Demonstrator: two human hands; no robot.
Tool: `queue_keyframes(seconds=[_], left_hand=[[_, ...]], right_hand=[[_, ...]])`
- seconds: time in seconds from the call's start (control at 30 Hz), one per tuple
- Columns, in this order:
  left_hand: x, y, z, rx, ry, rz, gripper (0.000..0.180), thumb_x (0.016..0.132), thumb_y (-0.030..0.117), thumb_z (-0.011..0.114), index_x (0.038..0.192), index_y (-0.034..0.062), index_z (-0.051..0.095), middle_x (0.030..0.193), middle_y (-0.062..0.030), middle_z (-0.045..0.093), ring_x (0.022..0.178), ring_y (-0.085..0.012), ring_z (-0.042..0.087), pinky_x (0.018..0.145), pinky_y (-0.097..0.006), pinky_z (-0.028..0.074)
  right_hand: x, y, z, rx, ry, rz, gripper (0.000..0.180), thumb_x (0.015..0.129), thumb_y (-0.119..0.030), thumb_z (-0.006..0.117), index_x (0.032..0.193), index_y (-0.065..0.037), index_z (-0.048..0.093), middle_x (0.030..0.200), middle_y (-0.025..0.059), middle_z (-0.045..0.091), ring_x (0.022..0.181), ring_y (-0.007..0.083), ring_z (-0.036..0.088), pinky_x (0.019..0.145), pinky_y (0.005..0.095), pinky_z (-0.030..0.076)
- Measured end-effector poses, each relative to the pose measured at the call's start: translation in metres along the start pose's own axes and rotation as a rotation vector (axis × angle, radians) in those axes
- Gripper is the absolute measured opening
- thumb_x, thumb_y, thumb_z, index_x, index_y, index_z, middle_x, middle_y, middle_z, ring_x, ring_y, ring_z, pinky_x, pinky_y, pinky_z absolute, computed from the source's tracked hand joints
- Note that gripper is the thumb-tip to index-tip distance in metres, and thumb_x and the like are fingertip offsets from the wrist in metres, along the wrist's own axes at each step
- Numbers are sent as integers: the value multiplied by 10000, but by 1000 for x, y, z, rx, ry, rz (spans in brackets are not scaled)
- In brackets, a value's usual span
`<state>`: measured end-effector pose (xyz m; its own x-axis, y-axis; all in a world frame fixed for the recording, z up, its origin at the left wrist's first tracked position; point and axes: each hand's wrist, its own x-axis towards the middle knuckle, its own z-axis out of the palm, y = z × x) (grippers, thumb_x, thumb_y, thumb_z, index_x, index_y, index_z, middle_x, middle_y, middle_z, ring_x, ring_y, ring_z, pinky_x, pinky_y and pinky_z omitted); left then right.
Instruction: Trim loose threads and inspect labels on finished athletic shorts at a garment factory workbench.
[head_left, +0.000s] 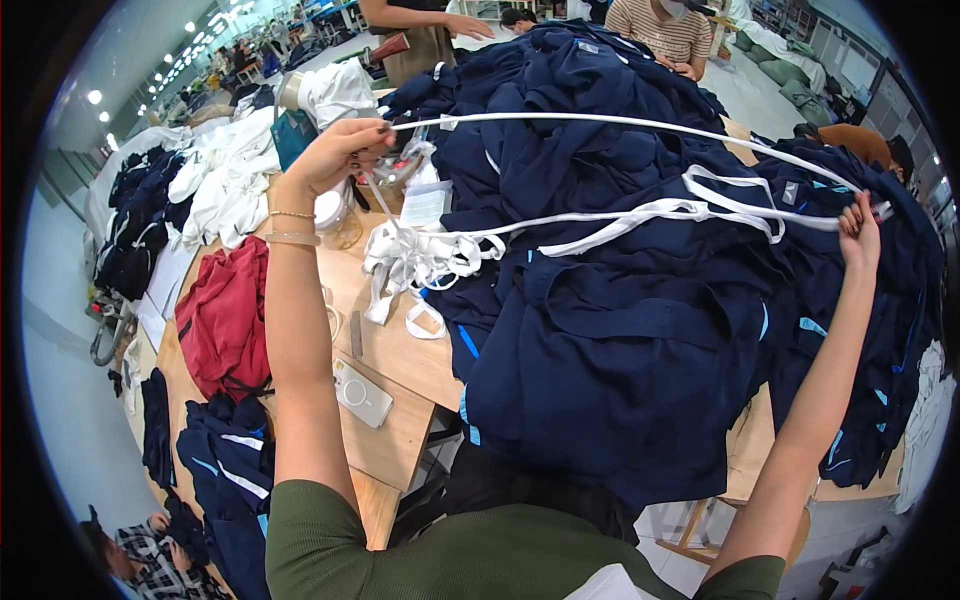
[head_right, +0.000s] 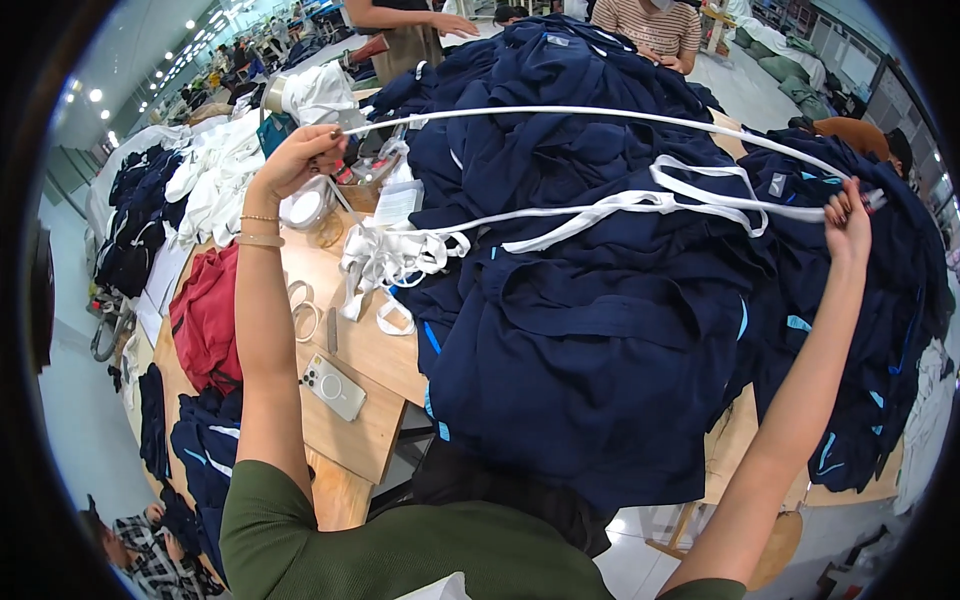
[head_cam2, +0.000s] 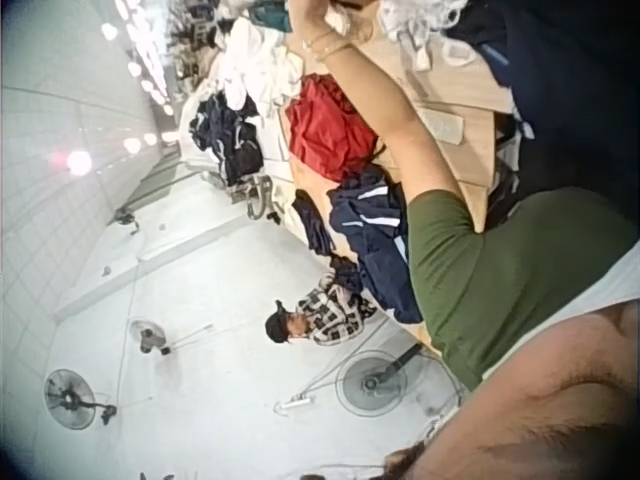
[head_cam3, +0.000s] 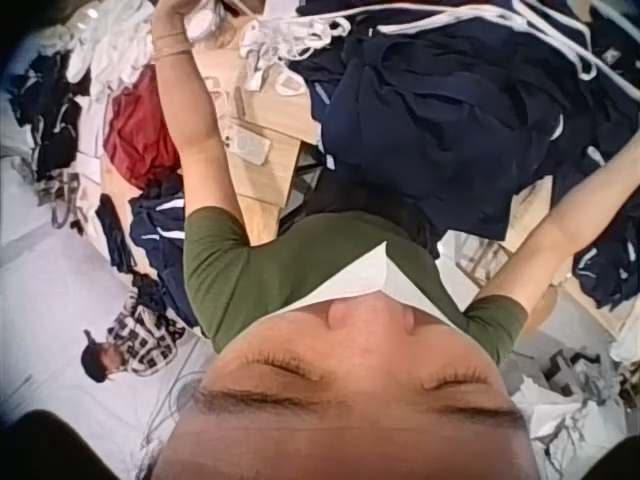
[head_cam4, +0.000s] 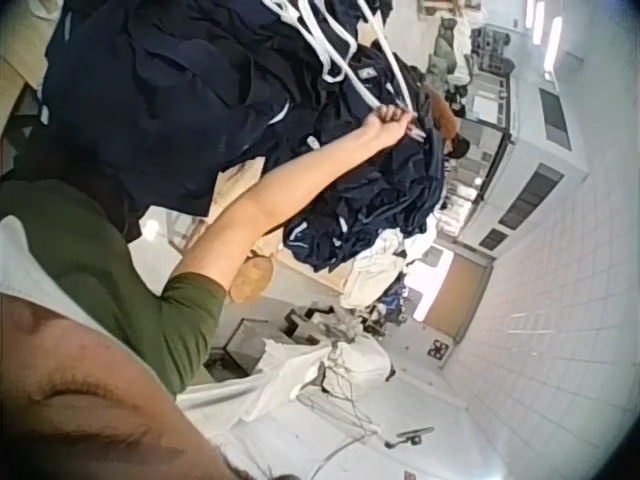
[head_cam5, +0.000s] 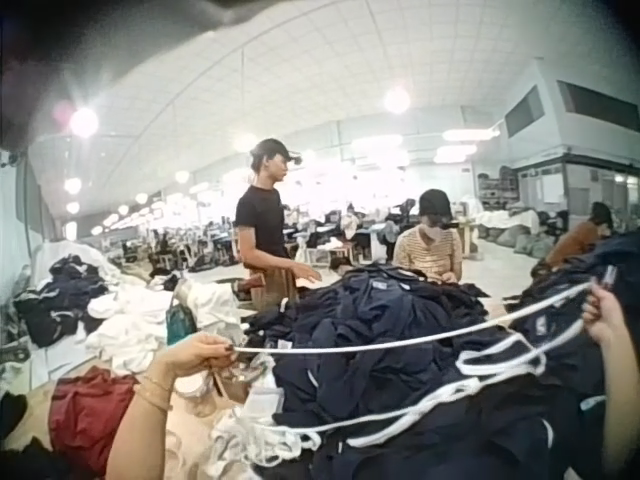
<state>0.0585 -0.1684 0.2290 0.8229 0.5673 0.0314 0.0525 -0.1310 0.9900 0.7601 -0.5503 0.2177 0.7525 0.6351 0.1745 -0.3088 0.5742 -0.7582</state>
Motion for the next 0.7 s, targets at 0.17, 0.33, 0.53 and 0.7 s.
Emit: queue_keyframes(seconds=[0.17,0.33,0.53,0.7], left_hand=[[-21,-12,-45,34,438,152,187,993,210,562,979,30,612,691,74,411,578,-27,313,516,-203,258],[3,16,-15,-158,542,418,195,991,203,560,989,16,617,665,65,400,572,-28,309,506,-214,251],[39,134,122,-103,261,716,244,993,228,568,1086,12,633,631,56,430,538,-61,350,504,-190,304],[51,144,213,129,-55,588,238,957,182,596,950,-31,704,708,-8,618,619,-58,502,570,-178,392]], right_hand=[[16,2,-50,-88,214,-55,213,989,-243,582,950,-35,614,564,-58,300,461,56,246,432,225,203],[12,29,-28,-516,227,-65,195,943,-256,647,1031,-82,653,610,-75,400,444,23,266,405,210,176],[-75,80,160,-806,-52,-206,439,936,-227,634,1338,-63,568,1178,3,664,473,-10,244,421,178,179],[-198,128,304,-270,-762,25,444,983,-339,544,1304,-33,570,1114,61,698,487,6,235,434,199,163]])
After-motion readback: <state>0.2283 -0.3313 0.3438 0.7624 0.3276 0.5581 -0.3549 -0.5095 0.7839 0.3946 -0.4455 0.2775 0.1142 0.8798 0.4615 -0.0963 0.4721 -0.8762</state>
